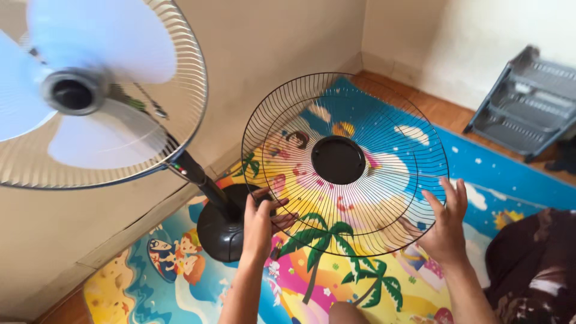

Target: The person assembles a standing electric fan by attaching the front wire cage, then the rear wire cage, and finally securing the central hub cap. The person uses both hands to align and snap the components into place.

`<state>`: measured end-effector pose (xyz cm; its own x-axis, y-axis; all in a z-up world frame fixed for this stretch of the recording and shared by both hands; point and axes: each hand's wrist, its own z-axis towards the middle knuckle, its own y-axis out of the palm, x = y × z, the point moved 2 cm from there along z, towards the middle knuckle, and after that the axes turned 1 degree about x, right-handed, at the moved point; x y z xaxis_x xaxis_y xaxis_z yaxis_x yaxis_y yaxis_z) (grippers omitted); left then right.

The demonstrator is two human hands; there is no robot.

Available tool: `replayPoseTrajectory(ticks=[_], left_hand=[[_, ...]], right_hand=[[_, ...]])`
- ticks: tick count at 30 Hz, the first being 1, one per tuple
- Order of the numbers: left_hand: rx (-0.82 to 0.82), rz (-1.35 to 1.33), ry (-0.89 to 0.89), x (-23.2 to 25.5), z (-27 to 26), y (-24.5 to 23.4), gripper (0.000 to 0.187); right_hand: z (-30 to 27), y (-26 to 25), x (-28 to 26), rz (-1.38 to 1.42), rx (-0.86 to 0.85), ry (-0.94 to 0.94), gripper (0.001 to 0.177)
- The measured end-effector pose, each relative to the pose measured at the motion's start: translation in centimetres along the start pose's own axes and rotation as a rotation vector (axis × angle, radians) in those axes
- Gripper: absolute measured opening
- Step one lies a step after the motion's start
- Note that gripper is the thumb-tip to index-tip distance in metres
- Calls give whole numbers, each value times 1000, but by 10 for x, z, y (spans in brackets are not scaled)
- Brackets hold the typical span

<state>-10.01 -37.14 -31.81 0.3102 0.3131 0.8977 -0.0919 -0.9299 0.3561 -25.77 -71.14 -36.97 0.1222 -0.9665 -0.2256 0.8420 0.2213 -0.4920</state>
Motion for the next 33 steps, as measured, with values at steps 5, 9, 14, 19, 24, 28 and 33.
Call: replayPoseTrajectory(ticks=[5,9,14,19,24,28,33], left_hand=[[-111,101,162,89,-65,32,38],[-285,68,306,154,-108,38,47],[-372,44,630,165,-137,-9,58],[-3,141,679,129,-108,-69,69],[153,-15,554,106,-99,-112,93],[-80,-126,592,95,-119,-115,92],[-38,-207,626,70,-137,-118,75]], right_hand=[[46,-56,-33,159,155,-91,59],[68,-111,-42,276,343,-140,60],[100,-141,-42,913,460,38,46],[135,-126,-53,1316,373,301,30],[150,-90,-63,1597,172,592,18],[157,-50,-77,1685,91,685,19],[157,-33,-107,1563,120,742,32]])
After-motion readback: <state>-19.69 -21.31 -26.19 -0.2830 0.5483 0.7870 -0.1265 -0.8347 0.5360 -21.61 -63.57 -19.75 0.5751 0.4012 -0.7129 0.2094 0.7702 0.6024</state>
